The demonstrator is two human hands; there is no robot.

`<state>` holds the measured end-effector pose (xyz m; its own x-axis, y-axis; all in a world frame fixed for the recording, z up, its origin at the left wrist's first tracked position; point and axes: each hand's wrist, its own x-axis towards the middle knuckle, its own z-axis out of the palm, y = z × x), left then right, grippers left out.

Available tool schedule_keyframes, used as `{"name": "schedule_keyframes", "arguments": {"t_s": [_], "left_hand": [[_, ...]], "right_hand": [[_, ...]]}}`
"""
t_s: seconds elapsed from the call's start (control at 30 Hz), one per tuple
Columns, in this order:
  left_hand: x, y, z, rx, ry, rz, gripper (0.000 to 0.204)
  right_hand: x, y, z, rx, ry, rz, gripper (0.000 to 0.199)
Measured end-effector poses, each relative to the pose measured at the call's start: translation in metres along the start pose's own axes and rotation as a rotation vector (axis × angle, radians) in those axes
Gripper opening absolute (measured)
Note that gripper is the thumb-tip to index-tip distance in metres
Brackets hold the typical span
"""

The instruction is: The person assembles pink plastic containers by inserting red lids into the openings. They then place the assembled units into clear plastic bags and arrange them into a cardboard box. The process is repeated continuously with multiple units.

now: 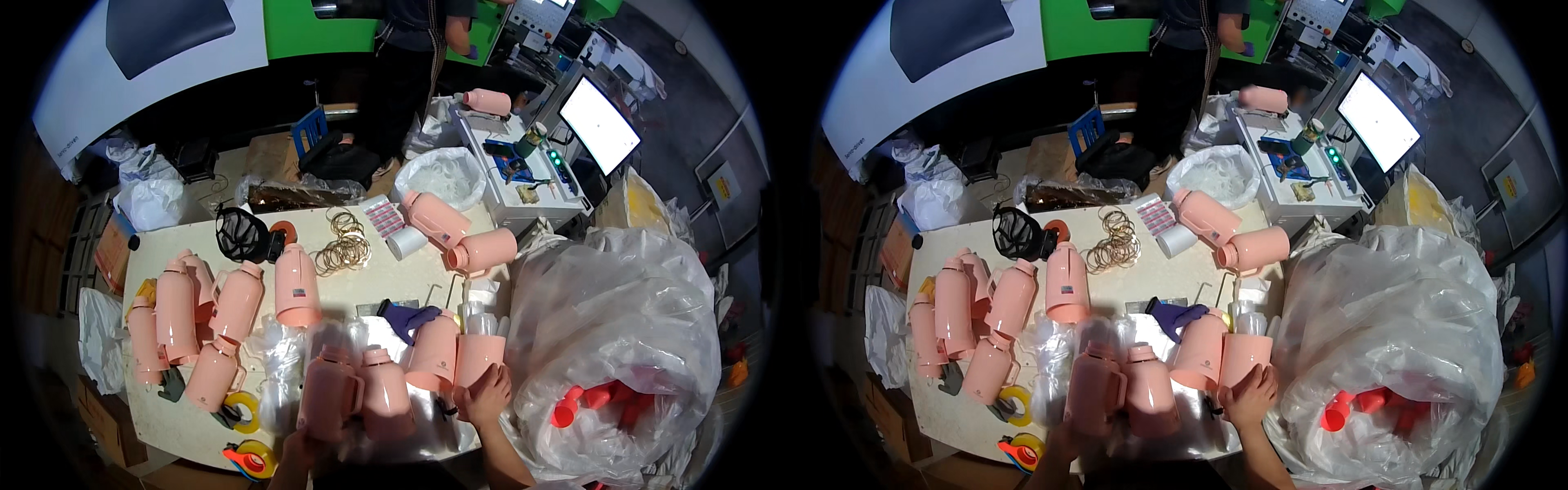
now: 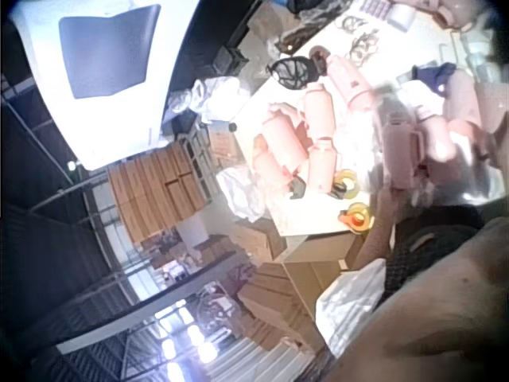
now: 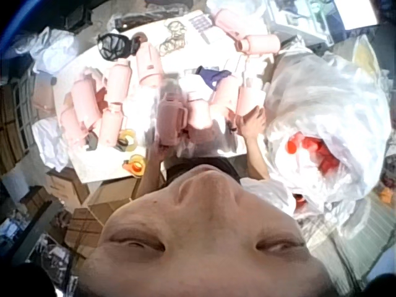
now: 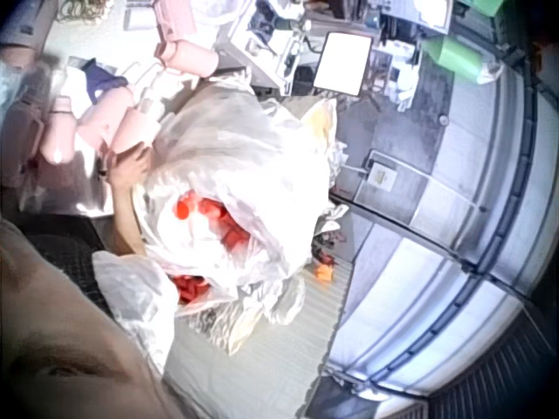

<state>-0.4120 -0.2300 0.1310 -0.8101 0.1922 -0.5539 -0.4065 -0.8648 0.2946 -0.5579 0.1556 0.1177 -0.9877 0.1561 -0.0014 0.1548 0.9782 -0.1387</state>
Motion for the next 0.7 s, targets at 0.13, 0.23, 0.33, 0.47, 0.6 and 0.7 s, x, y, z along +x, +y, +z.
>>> {"name": "schedule_keyframes", "arguments": {"t_s": [0.13,0.23,0.33,0.47,0.6,0.7], "left_hand": [[-0.008,-0.014,-0.022,-0.035,0.026,-0.008,0.072],[0.003,-0.019,-0.034,-0.099,0.075,0.025,0.068],[0.006,-0.019,-0.038,-0.125,0.124,0.024,0.064],[0.009,-0.019,-0.043,-0.130,0.192,0.024,0.059],[0.015,-0.018,-0.048,-0.125,0.237,0.024,0.054],[0.021,-0.018,-0.052,-0.124,0.269,0.026,0.051]], "right_hand": [[0.002,-0.003,0.000,-0.017,-0.006,0.011,0.100],[0.001,-0.011,-0.009,0.007,-0.046,0.062,0.102],[0.002,-0.012,-0.008,0.036,-0.020,0.055,0.103],[0.000,-0.010,-0.006,0.048,-0.037,0.067,0.104],[-0.002,-0.008,-0.005,0.061,-0.031,0.050,0.103],[-0.002,-0.005,0.000,0.081,-0.014,0.035,0.103]]}}
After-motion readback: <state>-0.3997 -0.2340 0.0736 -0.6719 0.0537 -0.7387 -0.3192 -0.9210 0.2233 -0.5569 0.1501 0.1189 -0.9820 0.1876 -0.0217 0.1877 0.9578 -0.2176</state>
